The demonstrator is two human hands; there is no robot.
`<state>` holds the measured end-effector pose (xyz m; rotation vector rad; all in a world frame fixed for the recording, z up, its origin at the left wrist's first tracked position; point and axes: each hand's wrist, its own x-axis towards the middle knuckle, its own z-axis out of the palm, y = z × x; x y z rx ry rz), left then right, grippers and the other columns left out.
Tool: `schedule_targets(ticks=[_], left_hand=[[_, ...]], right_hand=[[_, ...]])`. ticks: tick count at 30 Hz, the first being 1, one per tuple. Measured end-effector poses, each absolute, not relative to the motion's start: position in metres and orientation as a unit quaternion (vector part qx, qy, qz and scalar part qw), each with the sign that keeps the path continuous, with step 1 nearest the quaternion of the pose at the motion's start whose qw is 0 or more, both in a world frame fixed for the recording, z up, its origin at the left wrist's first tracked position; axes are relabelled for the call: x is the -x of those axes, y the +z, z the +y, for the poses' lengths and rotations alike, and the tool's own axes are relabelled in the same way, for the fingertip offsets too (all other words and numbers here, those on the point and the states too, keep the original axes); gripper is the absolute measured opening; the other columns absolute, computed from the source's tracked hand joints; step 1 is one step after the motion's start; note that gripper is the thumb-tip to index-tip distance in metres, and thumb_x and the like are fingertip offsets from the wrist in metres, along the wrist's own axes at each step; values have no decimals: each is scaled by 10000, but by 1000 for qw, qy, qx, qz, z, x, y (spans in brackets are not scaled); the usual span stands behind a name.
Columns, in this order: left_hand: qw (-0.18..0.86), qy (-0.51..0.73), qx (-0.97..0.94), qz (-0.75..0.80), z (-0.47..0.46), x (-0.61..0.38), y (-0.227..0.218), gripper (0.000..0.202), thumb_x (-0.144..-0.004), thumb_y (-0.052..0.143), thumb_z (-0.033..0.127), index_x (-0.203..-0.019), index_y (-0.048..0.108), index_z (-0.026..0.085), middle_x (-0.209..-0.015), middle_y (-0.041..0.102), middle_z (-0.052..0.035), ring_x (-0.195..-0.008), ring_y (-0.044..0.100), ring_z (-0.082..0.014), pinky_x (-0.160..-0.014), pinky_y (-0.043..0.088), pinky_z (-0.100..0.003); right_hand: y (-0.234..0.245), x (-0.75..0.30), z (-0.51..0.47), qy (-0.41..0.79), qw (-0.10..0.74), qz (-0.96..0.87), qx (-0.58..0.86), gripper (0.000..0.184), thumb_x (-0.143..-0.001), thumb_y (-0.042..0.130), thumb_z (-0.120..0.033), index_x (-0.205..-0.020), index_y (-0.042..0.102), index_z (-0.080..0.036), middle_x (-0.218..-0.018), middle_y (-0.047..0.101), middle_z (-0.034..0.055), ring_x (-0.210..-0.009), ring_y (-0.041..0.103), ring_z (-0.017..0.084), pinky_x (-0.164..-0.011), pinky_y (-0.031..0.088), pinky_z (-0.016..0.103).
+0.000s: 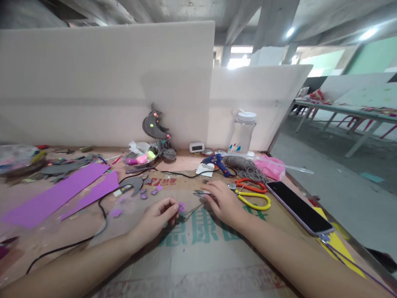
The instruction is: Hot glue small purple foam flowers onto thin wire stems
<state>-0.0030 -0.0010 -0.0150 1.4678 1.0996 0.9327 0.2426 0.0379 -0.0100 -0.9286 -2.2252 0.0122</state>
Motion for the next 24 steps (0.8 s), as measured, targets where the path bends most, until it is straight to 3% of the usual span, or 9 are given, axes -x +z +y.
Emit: schedule_targets(ticks=[4,6,7,10,13,15,17,20,24], left_hand=[[524,408,-592,456,1,1,-14,328,-838,566,483,-753,529,168,-618,531,26,-546,463,-106,-549,343,-230],[522,419,-590,452,2,0,-14,337,-823,586,488,-731,524,170,-613,527,27,-535,458,-103,-541,336,-232],[522,419,-591,451,3,0,-13,336,-818,594,485,-727,527,169,-612,527,27,-529,454,-102,-532,327,-232],[522,427,-587,447,3,1,-12,337,-821,585,484,-713,529,170,-582,502,36,-522,434,-101,-530,320,-231],[521,438,-594,430,4,3,-12,342,-810,587,495,-716,527,172,-589,510,35,-531,444,-105,-541,341,-233],[506,434,-604,438,4,4,-12,343,-820,572,496,-710,525,175,-560,500,39,-531,456,-113,-541,346,-235],[492,439,-615,433,3,5,-12,321,-826,568,474,-711,522,178,-561,491,45,-527,447,-111,-528,338,-230],[476,451,-616,436,2,5,-14,295,-838,557,447,-710,505,186,-554,464,57,-512,433,-107,-506,322,-222],[458,434,-638,441,3,5,-15,296,-862,545,451,-733,526,185,-572,504,46,-528,464,-117,-525,350,-226]], right_hand=[[-5,-242,16,97,363,-851,366,243,-962,498,-262,-1147,644,-199,-1114,665,127,-1067,614,255,-934,499,460],[-2,-236,4,210,356,-825,387,202,-950,500,-262,-1075,649,-210,-1091,680,108,-1049,638,247,-934,507,453],[-1,-230,0,297,335,-796,407,214,-942,501,-258,-1109,627,-213,-1059,687,98,-941,674,221,-857,545,417],[0,-206,-4,554,294,-654,423,481,-886,581,-289,-1341,432,-251,-1146,651,106,-602,663,128,-563,563,305],[-3,-183,0,641,301,-586,394,713,-819,682,-343,-1421,313,-245,-1120,648,104,-550,650,109,-515,554,275],[-5,-176,3,619,305,-604,399,729,-810,692,-369,-1422,337,-198,-883,677,37,-498,598,105,-450,508,239],[-5,-175,4,549,302,-655,422,600,-817,675,-353,-1351,457,-187,-744,652,-11,-469,546,98,-404,446,205],[-2,-183,3,362,321,-746,458,196,-823,649,-295,-974,664,-171,-776,677,20,-628,603,126,-516,468,212],[4,-190,-1,235,349,-768,482,189,-889,557,-330,-815,654,-186,-695,654,9,-612,584,147,-558,461,252]])
